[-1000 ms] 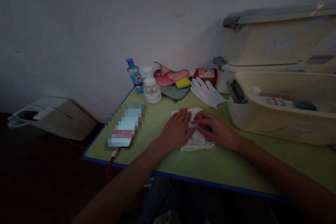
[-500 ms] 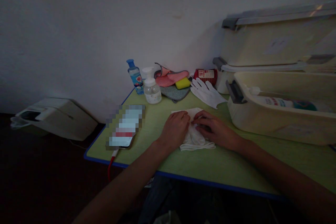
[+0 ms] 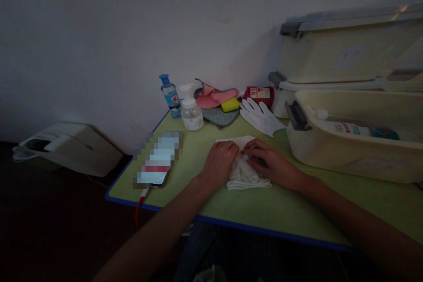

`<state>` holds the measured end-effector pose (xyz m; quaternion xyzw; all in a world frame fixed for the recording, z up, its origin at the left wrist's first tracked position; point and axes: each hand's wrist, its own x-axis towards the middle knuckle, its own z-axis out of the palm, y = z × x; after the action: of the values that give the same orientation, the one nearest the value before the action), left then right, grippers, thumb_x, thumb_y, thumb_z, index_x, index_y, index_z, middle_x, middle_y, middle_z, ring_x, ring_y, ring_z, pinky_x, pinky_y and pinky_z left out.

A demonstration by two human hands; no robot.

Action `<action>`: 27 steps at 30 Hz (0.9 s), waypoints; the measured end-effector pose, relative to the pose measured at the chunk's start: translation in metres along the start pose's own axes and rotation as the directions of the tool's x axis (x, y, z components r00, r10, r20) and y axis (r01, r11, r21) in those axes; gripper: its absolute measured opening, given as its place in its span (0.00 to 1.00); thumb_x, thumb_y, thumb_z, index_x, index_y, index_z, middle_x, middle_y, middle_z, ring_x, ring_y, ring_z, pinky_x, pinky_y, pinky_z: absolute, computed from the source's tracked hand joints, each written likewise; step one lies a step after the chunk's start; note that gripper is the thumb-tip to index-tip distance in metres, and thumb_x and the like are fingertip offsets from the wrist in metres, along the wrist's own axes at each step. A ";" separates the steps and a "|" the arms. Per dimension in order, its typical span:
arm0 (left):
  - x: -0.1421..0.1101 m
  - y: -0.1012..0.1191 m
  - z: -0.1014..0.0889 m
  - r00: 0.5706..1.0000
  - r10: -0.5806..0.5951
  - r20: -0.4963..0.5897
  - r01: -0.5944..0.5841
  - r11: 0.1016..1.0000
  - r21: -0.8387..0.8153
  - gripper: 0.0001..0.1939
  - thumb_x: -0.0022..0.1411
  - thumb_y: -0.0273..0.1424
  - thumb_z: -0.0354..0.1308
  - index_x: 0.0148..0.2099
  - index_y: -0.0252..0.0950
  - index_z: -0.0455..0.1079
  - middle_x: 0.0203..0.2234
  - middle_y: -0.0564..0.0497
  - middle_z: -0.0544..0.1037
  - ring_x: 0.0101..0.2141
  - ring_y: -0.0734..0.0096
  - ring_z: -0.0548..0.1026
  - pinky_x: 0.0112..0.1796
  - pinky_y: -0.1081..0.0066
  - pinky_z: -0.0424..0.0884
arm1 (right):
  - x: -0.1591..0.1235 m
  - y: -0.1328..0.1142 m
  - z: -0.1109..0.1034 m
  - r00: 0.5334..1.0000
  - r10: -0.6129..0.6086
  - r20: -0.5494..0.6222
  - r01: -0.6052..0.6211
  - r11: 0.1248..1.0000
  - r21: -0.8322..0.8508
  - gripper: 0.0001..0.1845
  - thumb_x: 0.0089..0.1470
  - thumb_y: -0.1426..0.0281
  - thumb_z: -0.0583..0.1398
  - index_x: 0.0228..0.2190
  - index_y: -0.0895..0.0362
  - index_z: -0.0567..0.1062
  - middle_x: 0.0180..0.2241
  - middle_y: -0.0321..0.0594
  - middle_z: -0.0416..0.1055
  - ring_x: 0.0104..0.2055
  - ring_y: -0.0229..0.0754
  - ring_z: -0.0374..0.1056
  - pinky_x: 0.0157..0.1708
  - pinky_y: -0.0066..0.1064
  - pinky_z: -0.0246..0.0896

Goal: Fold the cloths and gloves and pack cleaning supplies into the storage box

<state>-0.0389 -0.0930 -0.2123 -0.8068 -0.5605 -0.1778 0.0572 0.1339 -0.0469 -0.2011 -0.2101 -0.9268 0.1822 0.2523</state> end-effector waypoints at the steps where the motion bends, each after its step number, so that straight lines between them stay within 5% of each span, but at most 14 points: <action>1: 0.000 0.000 -0.001 1.000 -0.005 0.002 0.005 1.000 0.005 0.07 0.62 0.24 0.49 0.37 0.33 0.68 0.34 0.49 0.74 0.38 0.66 0.71 0.42 0.66 0.66 | 0.000 0.000 0.000 1.000 0.001 0.001 -0.001 1.000 0.001 0.13 0.53 0.77 0.54 0.40 0.56 0.74 0.38 0.44 0.66 0.42 0.42 0.65 0.43 0.37 0.64; 27: 0.001 0.001 -0.003 0.994 -0.088 -0.063 0.080 0.990 -0.113 0.08 0.61 0.25 0.51 0.36 0.32 0.72 0.41 0.47 0.73 0.42 0.66 0.70 0.45 0.66 0.65 | -0.001 0.004 0.002 1.000 -0.005 -0.008 0.005 1.000 -0.011 0.14 0.53 0.76 0.54 0.40 0.56 0.74 0.39 0.44 0.66 0.42 0.43 0.65 0.43 0.37 0.64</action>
<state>-0.0385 -0.0934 -0.2090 -0.7780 -0.5810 -0.2380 0.0242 0.1350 -0.0447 -0.2053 -0.2097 -0.9274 0.1756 0.2552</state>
